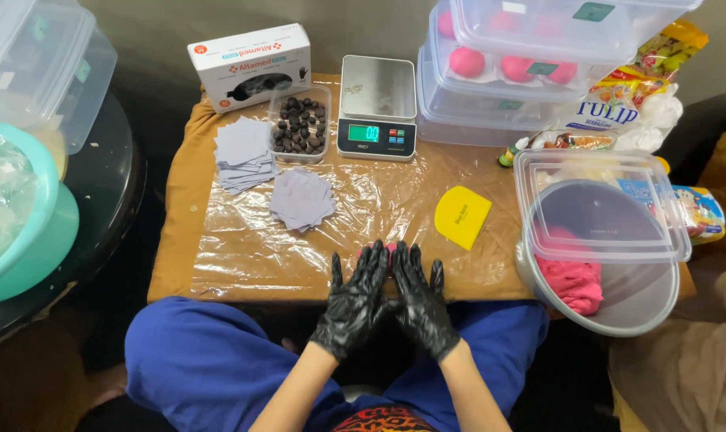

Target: The person kneads and rolls a piece of pink clay into a cylindrical shape on a plastic-covered table. They use a yellow scraper to cut the cylinder into smaller pieces, weigh them on a digital scale, and then roll the pieces into small balls.

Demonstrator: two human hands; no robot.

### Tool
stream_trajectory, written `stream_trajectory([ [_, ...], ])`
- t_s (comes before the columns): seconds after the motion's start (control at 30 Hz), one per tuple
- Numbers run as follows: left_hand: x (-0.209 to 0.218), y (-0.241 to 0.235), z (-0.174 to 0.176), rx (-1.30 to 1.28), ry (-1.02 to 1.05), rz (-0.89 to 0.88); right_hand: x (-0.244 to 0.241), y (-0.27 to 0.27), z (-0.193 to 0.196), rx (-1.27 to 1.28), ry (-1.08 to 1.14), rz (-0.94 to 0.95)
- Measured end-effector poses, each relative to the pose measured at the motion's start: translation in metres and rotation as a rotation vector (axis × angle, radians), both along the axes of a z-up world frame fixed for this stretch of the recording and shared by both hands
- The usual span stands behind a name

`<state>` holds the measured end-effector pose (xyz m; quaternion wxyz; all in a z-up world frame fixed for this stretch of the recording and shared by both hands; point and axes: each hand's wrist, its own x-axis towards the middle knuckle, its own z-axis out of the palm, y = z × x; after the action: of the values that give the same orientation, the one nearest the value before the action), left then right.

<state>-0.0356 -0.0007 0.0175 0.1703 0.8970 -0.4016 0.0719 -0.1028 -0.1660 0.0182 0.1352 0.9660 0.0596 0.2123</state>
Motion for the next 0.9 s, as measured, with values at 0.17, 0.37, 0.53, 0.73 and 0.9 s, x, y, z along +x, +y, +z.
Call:
stream_trajectory([
  [0.17,-0.016,0.015,-0.01,-0.006,-0.124,0.069,-0.016,0.014,-0.002,0.228,-0.047,-0.014],
  [0.37,0.05,0.008,-0.009,-0.312,-0.048,0.278,0.105,0.021,0.004,0.117,-0.15,-0.04],
  [0.53,0.047,0.012,-0.02,-0.425,-0.157,0.333,0.157,0.02,0.016,0.47,0.389,-0.302],
  [0.73,0.047,0.02,-0.009,-0.727,0.083,0.29,0.036,0.048,0.013,0.128,-0.22,-0.036],
  [0.9,0.046,0.019,0.001,-0.742,0.083,0.282,0.038,0.044,0.003,0.117,-0.305,-0.03],
])
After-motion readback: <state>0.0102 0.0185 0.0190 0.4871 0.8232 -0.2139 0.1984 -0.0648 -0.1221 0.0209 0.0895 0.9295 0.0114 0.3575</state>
